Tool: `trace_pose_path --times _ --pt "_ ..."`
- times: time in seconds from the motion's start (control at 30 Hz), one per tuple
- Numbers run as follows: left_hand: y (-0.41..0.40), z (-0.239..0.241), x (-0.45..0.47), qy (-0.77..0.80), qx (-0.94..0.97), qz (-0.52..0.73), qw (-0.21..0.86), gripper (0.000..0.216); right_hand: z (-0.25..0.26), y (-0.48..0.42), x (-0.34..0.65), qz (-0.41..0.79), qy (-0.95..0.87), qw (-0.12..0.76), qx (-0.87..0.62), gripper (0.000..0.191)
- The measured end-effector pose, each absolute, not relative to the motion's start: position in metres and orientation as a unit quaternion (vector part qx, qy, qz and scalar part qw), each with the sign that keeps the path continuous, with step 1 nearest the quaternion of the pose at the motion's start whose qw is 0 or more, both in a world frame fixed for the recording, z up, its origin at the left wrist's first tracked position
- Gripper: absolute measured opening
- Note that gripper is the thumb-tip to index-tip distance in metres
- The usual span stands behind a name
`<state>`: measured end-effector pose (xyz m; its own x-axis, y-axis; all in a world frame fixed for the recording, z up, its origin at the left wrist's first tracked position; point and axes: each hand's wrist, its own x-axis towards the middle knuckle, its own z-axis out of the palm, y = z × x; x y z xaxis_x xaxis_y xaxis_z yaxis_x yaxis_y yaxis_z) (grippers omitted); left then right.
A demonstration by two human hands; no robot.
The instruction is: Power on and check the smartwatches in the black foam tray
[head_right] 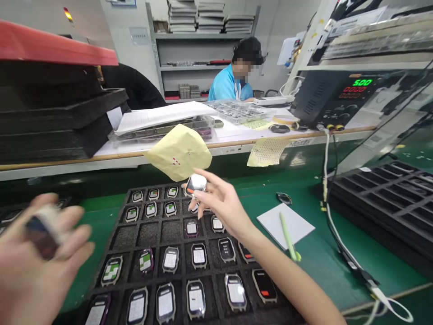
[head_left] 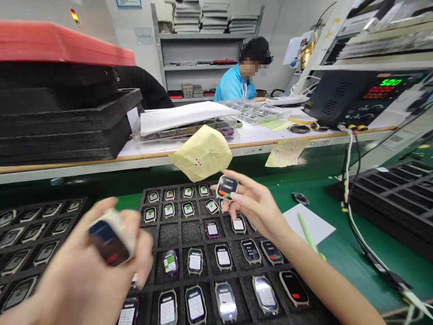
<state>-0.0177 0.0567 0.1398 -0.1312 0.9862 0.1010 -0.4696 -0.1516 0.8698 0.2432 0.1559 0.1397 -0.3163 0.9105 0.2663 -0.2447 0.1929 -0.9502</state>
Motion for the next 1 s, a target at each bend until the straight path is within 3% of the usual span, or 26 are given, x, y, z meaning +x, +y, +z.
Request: trace_pose_path --times 0.1,0.27,0.47,1.0 --pt "0.071 0.150 0.000 0.338 0.353 0.655 0.577 0.058 0.119 0.168 0.235 0.589 -0.586 0.471 -0.297 0.055" --pt "0.097 0.129 0.022 0.375 0.366 0.601 0.604 0.054 0.107 0.164 0.235 0.590 -0.621 0.430 -0.284 0.055" --pt "0.106 0.100 0.025 0.349 0.427 0.559 0.619 0.052 0.102 0.162 0.235 0.617 -0.605 0.426 -0.268 0.053" --pt "0.112 0.091 0.015 0.298 0.460 0.544 0.635 0.062 0.102 0.149 0.216 0.642 -0.575 0.434 -0.264 0.048"
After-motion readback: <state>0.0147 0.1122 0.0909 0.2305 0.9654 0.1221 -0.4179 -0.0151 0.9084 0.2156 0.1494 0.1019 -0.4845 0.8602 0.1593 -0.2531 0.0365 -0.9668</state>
